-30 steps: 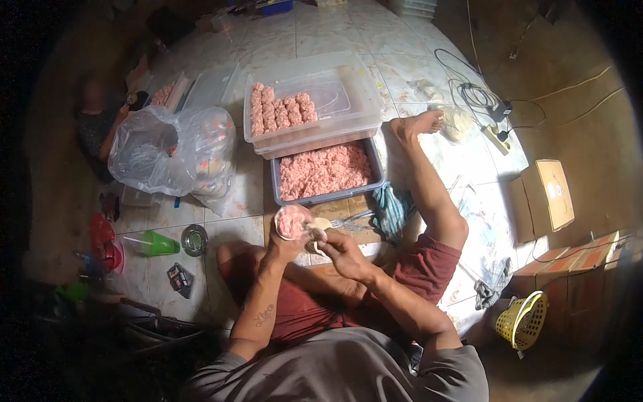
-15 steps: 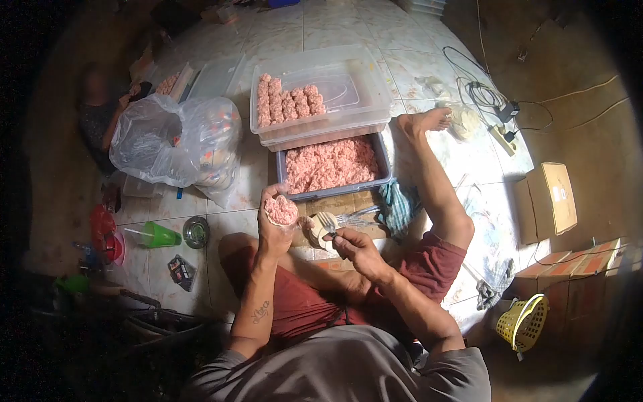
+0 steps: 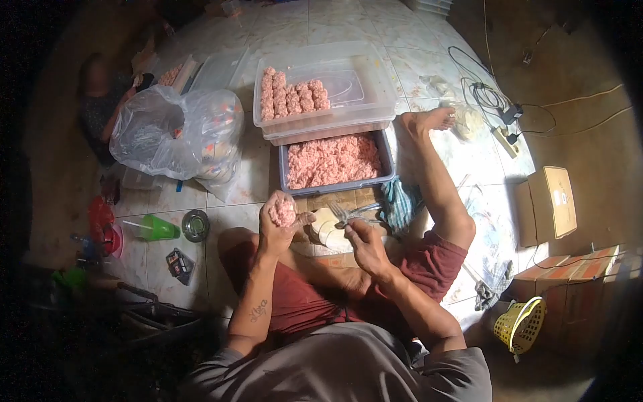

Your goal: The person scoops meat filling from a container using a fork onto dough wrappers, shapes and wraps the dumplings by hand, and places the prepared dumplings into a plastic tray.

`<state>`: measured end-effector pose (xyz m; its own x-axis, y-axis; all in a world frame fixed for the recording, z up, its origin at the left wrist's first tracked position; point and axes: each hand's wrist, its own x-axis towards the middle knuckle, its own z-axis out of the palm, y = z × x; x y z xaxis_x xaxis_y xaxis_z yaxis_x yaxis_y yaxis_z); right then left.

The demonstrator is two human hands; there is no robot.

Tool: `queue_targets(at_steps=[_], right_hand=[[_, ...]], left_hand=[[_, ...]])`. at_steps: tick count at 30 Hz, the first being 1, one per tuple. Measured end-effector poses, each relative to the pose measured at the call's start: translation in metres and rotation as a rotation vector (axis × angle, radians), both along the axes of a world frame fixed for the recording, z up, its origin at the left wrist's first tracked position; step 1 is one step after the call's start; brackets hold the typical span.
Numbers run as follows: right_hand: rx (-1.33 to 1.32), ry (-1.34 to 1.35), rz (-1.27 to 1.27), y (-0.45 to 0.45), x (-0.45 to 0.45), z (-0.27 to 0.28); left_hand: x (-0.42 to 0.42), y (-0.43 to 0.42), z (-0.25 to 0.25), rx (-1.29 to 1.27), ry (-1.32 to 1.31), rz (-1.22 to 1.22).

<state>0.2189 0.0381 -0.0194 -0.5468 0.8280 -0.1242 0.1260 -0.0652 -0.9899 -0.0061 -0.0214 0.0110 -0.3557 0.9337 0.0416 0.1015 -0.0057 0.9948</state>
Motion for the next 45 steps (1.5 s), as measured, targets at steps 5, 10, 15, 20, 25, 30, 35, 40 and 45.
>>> queue_targets(at_steps=[5, 10, 15, 20, 25, 30, 35, 40, 45], right_hand=[[-0.37, 0.245, 0.126, -0.016, -0.005, 0.004], [-0.298, 0.298, 0.237, -0.019, -0.009, 0.005], [0.386, 0.026, 0.058, -0.016, -0.036, 0.007], [0.311, -0.141, 0.066, -0.004, 0.002, 0.018], [0.163, 0.025, 0.124, -0.018, -0.002, 0.008], [0.516, -0.19, 0.004, -0.018, -0.04, 0.017], [0.449, -0.241, -0.043, -0.004, -0.005, 0.065], [0.623, -0.244, 0.049, -0.001, -0.005, 0.081], [0.675, -0.207, 0.063, -0.003, -0.018, 0.074]], left_hand=[[0.006, 0.008, 0.009, 0.189, 0.022, 0.01], [0.002, 0.0, 0.012, 0.167, -0.24, -0.043], [0.025, 0.019, -0.014, 0.21, 0.145, 0.061], [0.003, 0.003, 0.012, 0.182, 0.178, 0.054], [0.008, 0.012, 0.004, 0.297, -0.03, 0.004], [0.03, 0.023, -0.008, 0.107, 0.327, 0.149], [-0.009, 0.006, -0.002, 0.074, 0.217, 0.07], [-0.005, 0.013, -0.008, 0.102, 0.439, -0.037], [0.002, 0.017, -0.015, 0.021, 0.651, -0.018]])
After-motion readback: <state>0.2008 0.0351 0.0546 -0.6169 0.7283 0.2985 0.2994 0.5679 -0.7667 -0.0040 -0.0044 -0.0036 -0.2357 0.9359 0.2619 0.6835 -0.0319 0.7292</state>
